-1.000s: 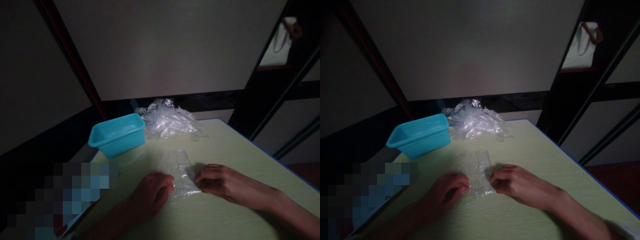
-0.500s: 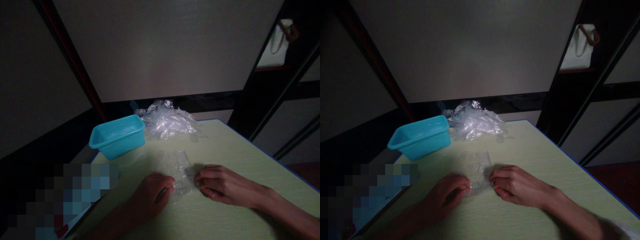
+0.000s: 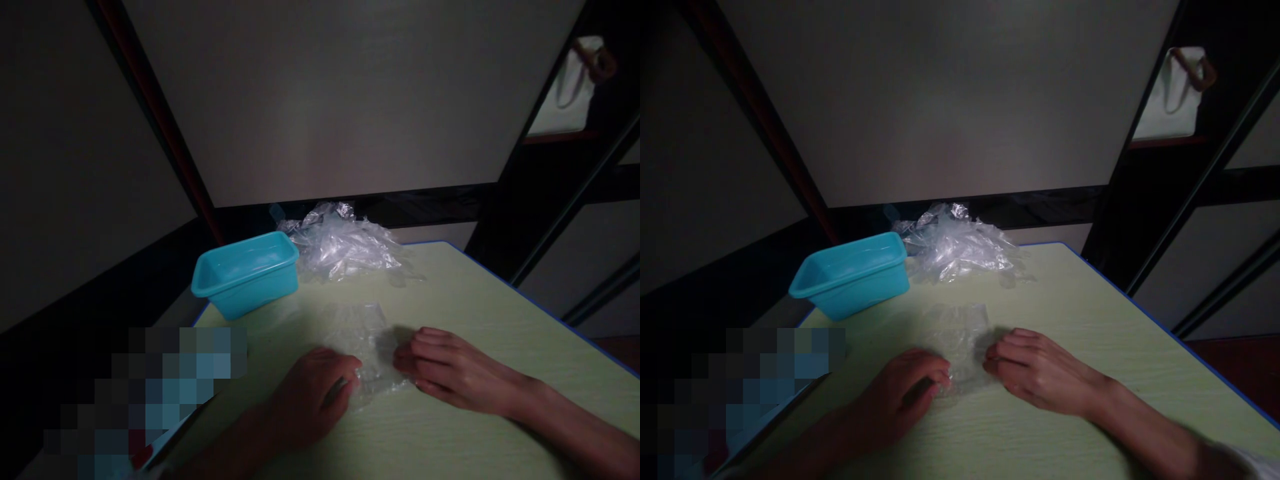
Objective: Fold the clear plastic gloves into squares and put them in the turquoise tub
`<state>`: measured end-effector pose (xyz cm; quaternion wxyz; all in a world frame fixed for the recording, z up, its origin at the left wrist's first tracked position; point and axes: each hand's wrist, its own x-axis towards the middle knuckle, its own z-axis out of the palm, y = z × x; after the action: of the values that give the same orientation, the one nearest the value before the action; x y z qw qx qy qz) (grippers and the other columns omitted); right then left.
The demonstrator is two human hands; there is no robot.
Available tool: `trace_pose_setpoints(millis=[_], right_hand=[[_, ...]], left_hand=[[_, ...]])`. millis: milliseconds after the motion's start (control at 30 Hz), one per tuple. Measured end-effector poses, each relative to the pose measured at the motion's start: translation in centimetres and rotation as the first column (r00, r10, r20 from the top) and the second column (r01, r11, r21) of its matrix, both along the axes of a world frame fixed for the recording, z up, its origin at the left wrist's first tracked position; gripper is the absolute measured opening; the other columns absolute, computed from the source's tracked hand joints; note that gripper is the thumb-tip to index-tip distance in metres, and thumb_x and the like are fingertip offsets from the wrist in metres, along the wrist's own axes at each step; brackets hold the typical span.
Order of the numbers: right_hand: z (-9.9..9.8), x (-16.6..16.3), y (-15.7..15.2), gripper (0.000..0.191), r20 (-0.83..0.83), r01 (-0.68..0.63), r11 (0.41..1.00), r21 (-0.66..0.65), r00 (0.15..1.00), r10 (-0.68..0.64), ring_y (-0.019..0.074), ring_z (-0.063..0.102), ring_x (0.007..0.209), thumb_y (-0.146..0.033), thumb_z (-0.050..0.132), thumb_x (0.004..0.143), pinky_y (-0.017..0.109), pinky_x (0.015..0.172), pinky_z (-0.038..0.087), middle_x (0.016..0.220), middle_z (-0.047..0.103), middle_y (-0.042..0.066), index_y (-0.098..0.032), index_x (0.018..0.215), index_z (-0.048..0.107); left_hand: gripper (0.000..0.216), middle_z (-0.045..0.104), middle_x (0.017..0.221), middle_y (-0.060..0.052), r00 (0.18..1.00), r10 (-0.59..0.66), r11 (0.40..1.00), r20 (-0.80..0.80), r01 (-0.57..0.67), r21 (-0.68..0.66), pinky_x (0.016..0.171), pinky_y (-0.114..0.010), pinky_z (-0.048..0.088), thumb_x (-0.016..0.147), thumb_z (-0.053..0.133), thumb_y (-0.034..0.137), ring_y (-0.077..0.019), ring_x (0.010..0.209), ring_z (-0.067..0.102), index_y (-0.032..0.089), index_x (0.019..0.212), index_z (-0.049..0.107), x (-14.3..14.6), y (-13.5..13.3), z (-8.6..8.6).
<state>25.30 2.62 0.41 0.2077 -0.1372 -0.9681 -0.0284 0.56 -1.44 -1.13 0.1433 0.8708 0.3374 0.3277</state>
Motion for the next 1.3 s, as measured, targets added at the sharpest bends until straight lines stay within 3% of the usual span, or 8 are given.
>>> trace_pose_setpoints(millis=[133, 267, 400, 500, 600, 767, 900, 1300], right_hand=[[0.0, -0.2, 0.5, 0.033, 0.105, 0.059, 0.998, -0.015, 0.993, -0.057, 0.0214, 0.06, 0.096, -0.02, 0.036, 0.092, 0.038, 0.078, 0.051, 0.11, 0.064, 0.013, -0.01, 0.117, 0.055], [-0.1, -0.3, 0.8, 0.04, 0.205, 0.119, 0.987, -0.105, 0.974, -0.095, 0.0196, 0.045, 0.122, -0.018, 0.041, 0.09, 0.038, 0.1, 0.041, 0.132, 0.05, 0.011, -0.012, 0.129, 0.046], [-0.2, -0.4, 0.9, 0.036, 0.265, 0.106, 0.984, -0.146, 0.962, -0.065, 0.02, 0.046, 0.121, -0.017, 0.037, 0.093, 0.04, 0.102, 0.04, 0.131, 0.051, 0.012, -0.011, 0.126, 0.05], [-0.1, -0.4, 0.9, 0.035, 0.298, 0.078, 0.987, -0.144, 0.954, -0.032, 0.0209, 0.046, 0.121, -0.016, 0.039, 0.092, 0.041, 0.102, 0.04, 0.131, 0.051, 0.013, -0.009, 0.124, 0.051], [0.2, -0.3, 0.7, 0.034, 0.307, 0.042, 0.989, -0.143, 0.952, 0.004, 0.0211, 0.046, 0.121, -0.013, 0.04, 0.091, 0.042, 0.101, 0.04, 0.13, 0.052, 0.012, -0.01, 0.123, 0.052], [1.2, -0.5, 0.1, 0.032, 0.246, -0.002, 0.983, -0.184, 0.968, 0.048, 0.0215, 0.052, 0.116, -0.012, 0.038, 0.091, 0.042, 0.1, 0.042, 0.125, 0.057, 0.012, -0.012, 0.116, 0.057], [1.7, -0.6, -0.3, 0.032, 0.172, -0.048, 0.971, -0.235, 0.981, 0.09, 0.0224, 0.056, 0.11, -0.011, 0.037, 0.089, 0.044, 0.097, 0.044, 0.119, 0.061, 0.013, -0.012, 0.111, 0.06], [1.4, 0.0, 0.4, 0.031, 0.11, -0.002, 0.895, -0.446, 0.992, 0.057, 0.0205, 0.059, 0.104, -0.02, 0.035, 0.094, 0.039, 0.089, 0.048, 0.111, 0.065, 0.011, -0.015, 0.115, 0.058]], left_hand=[[0.017, 0.068, 0.079, -0.004, 1.0, -0.01, 1.0, -0.011, 0.01, -0.028, 0.073, -0.028, 0.045, 0.082, 0.041, 0.014, -0.0174, 0.075, 0.061, 0.018, 0.089, 0.056, 0.1, 0.0, 0.2], [0.018, 0.068, 0.083, -0.006, 1.0, -0.024, 0.998, -0.004, 0.024, -0.059, 0.075, -0.029, 0.045, 0.081, 0.041, 0.014, -0.0177, 0.077, 0.062, 0.018, 0.087, 0.057, 0.0, -0.2, 0.2], [0.02, 0.069, 0.085, -0.005, 0.999, 0.025, 0.998, 0.046, -0.022, -0.059, 0.077, -0.028, 0.046, 0.08, 0.041, 0.012, -0.0165, 0.079, 0.063, 0.018, 0.087, 0.059, -0.3, -0.1, 0.1], [0.022, 0.068, 0.089, -0.005, 0.976, 0.164, 0.985, 0.141, -0.156, -0.069, 0.079, -0.028, 0.046, 0.082, 0.04, 0.013, -0.0166, 0.084, 0.063, 0.018, 0.087, 0.061, -0.6, 0.3, 0.4], [0.021, 0.068, 0.087, -0.005, 0.911, 0.291, 0.953, 0.293, -0.249, -0.173, 0.08, -0.029, 0.046, 0.085, 0.04, 0.016, -0.0172, 0.086, 0.063, 0.017, 0.084, 0.061, -0.8, 0.8, 0.9], [0.011, 0.069, 0.077, -0.005, 0.807, 0.338, 0.888, 0.483, -0.103, -0.449, 0.069, -0.028, 0.049, 0.085, 0.044, 0.024, -0.017, 0.07, 0.067, 0.016, 0.086, 0.052, -0.5, 1.2, 1.0], [0.016, 0.068, 0.072, -0.004, 0.841, 0.323, 0.828, 0.434, -0.029, -0.56, 0.061, -0.027, 0.049, 0.082, 0.046, 0.029, -0.017, 0.062, 0.067, 0.016, 0.089, 0.05, -0.2, 1.0, 0.2], [0.014, 0.062, 0.059, 0.002, 0.825, 0.448, 0.729, 0.344, -0.115, -0.674, 0.05, -0.024, 0.044, 0.072, 0.045, 0.026, -0.0155, 0.049, 0.063, 0.017, 0.082, 0.05, 0.1, 1.1, -0.1]])
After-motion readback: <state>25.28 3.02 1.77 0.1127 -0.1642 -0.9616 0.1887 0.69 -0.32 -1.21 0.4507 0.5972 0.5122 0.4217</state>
